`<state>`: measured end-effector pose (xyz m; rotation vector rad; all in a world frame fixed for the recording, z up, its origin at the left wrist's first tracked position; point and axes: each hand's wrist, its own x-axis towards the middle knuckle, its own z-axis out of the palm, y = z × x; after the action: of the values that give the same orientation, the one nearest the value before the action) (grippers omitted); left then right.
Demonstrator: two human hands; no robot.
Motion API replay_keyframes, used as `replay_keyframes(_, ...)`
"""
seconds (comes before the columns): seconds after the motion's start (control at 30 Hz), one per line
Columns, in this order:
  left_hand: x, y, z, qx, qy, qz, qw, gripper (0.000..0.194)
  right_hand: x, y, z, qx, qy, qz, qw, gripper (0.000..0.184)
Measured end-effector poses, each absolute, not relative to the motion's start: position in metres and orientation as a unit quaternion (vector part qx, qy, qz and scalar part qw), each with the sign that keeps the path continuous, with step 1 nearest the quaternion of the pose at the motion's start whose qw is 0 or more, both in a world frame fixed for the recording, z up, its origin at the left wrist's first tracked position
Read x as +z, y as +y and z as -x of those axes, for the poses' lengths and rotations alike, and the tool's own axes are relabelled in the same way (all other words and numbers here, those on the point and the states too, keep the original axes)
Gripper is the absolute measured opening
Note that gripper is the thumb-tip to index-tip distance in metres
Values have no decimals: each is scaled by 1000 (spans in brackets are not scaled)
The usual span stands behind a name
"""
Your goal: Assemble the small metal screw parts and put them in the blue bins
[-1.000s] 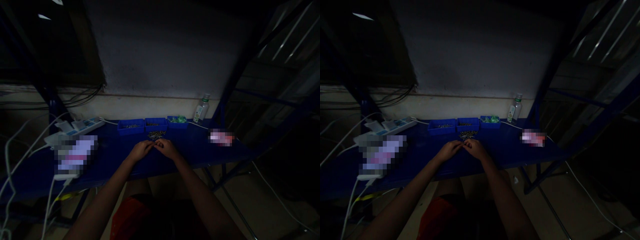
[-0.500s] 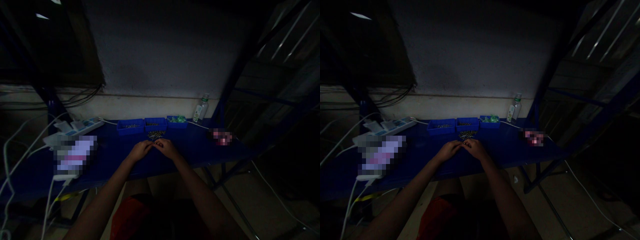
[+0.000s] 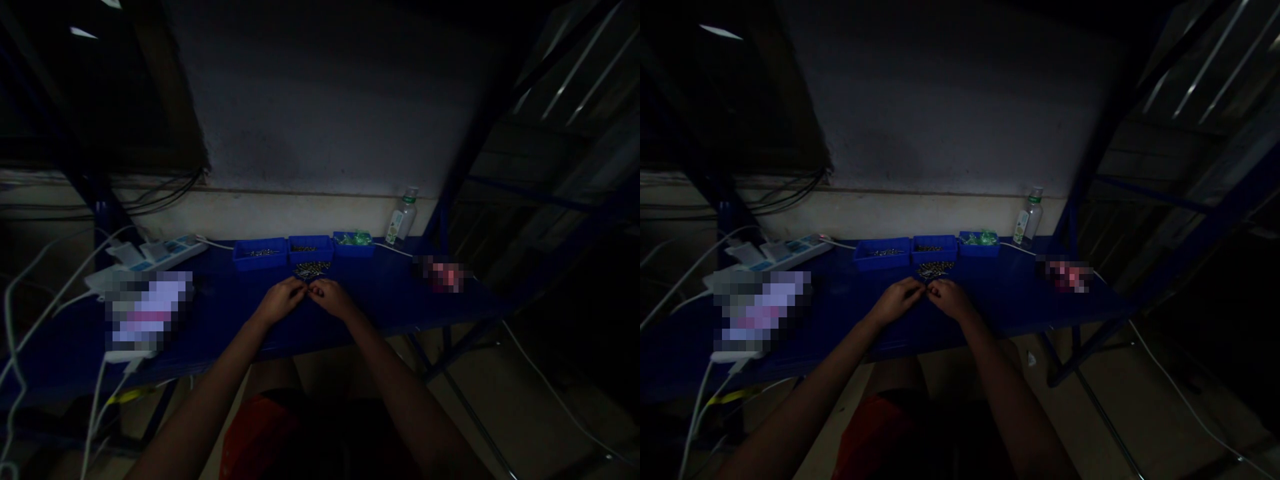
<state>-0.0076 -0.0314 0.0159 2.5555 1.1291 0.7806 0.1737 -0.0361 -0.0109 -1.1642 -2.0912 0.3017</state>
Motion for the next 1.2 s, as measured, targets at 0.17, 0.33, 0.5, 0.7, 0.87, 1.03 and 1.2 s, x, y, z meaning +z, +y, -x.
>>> replay_keyframes(0.17, 14, -29, 9, 256, 404, -870, 121, 24, -9, -37, -174, 129, -808, 449, 361, 9)
replay_keyframes(0.33, 13, -27, 9, 260, 406, -867, 128, 27, -8, -37, -174, 129, -801, 452, 370, 12)
replay_keyframes(0.5, 7, -23, 9, 259, 407, -866, 131, 28, -9, -35, -174, 130, -797, 449, 383, 14)
replay_keyframes(0.7, 2, -21, 9, 277, 415, -860, 108, 29, -9, -35, -174, 147, -793, 461, 371, 20)
replay_keyframes(0.87, 3, -22, 9, 278, 414, -860, 106, 28, -4, -39, -173, 158, -797, 451, 370, 20)
replay_keyframes(1.03, 4, -22, 9, 274, 423, -856, 116, 29, -5, -38, -174, 172, -788, 453, 380, 18)
replay_keyframes(1.2, 7, -24, 9, 258, 415, -864, 122, 30, -8, -36, -174, 179, -781, 455, 388, 18)
